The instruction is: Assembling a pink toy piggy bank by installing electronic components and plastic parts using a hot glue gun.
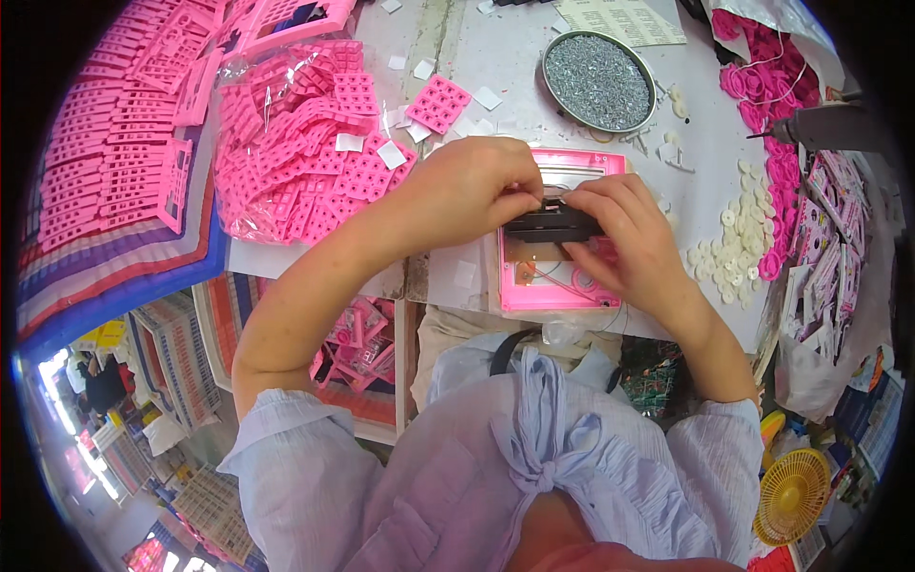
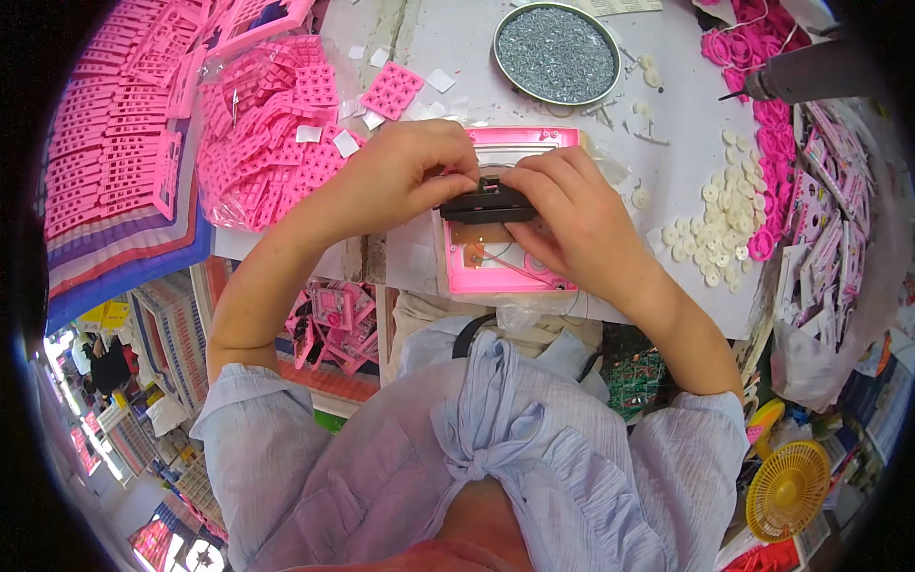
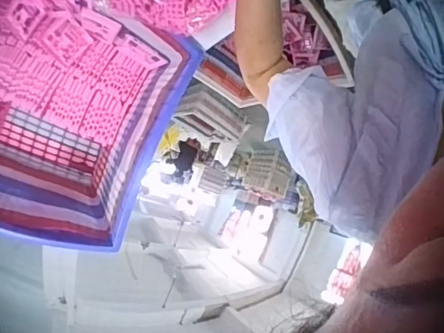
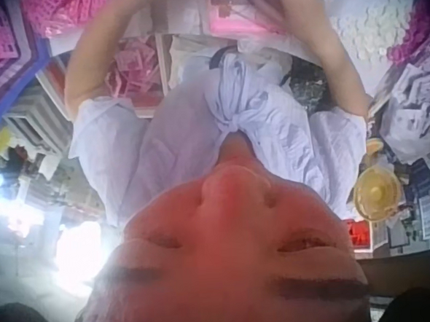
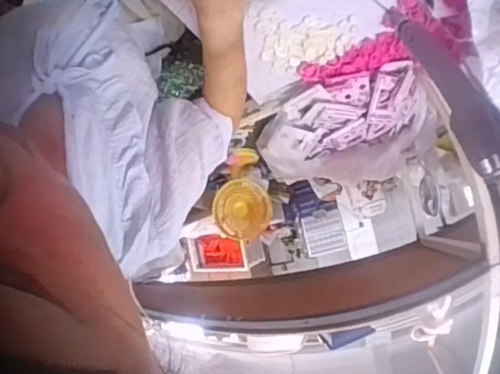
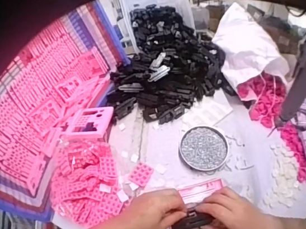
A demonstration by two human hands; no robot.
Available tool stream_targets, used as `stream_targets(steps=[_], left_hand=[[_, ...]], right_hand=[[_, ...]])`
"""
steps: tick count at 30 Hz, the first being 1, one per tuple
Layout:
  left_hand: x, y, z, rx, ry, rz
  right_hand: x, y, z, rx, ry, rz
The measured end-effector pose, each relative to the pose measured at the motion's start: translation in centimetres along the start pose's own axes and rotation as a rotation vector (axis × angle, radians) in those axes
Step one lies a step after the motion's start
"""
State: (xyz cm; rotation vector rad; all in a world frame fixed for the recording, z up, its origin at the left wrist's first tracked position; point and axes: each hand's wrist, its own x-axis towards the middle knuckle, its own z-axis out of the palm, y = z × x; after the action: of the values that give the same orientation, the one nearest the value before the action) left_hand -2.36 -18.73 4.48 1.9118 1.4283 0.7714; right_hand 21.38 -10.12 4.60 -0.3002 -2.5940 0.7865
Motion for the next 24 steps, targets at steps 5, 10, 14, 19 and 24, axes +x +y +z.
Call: stream_targets(steps=[5, 10, 14, 19, 24], left_hand=[[0.1, 0.8, -0.1, 0.036, -0.039, -0.005], [-0.5, 1.5, 0.3, 0.148, 0.015, 0.02], [-0.2, 2.1, 0.1, 0.071, 0.005, -0.194], [0.8, 1.7, 0.1, 0.011, -0.063, -0.29], [1.1, 1.3, 0.0, -0.107, -0.08, -0.347]], right_hand=[[0.2, -0.2, -0.3, -0.017, -0.083, 0.016], [1.1, -0.3, -0.9, -0.084, -0.202, -0.028], [1.4, -0.7, -1.0, -0.156, -0.21, -0.04], [1.3, -1.5, -1.0, -0.294, -0.202, -0.061], [1.3, -1.7, -1.0, -0.292, -0.181, -0.07]])
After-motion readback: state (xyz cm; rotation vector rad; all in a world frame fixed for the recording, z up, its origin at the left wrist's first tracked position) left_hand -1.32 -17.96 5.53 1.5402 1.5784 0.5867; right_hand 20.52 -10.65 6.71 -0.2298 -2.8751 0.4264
